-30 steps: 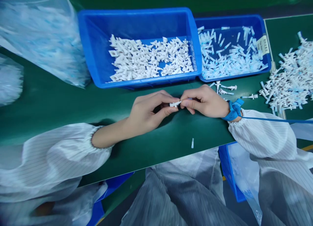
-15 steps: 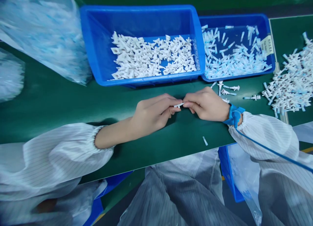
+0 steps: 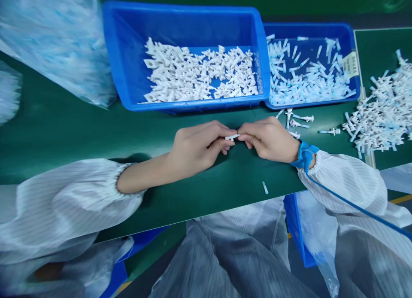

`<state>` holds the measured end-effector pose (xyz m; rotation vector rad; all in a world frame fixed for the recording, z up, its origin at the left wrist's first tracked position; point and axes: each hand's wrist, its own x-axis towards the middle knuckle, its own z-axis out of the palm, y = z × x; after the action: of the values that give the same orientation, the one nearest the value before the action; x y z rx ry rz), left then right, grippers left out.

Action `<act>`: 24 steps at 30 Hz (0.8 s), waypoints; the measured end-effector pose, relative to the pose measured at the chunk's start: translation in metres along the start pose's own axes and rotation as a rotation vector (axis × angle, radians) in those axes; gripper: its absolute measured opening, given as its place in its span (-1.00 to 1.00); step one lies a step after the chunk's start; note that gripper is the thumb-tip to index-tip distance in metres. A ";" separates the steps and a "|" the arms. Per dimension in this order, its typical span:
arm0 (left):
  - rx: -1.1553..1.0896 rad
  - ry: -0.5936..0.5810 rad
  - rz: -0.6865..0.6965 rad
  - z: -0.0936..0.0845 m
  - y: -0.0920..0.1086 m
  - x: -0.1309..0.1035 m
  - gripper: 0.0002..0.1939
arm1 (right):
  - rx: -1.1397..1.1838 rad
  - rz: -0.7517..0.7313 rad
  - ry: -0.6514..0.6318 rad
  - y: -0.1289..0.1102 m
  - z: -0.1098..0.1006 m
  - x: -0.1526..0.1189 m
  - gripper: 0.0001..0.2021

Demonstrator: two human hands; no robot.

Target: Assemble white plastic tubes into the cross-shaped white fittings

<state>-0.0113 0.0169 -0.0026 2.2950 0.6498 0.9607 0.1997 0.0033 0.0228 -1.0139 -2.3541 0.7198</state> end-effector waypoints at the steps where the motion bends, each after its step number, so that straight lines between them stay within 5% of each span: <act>1: -0.018 0.006 -0.001 0.000 0.000 0.000 -0.89 | -0.008 0.003 -0.003 0.000 0.000 0.000 -0.72; 18: -0.350 -0.048 -0.273 0.000 0.001 0.006 -0.91 | -0.149 -0.040 -0.041 0.008 0.000 -0.003 -0.80; 24: -0.248 -0.039 -0.189 0.002 0.001 0.004 -0.90 | -0.209 -0.038 -0.058 0.007 0.001 -0.004 -0.80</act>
<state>-0.0074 0.0183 -0.0009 1.9922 0.6769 0.8539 0.2055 0.0040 0.0170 -1.0433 -2.5324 0.5036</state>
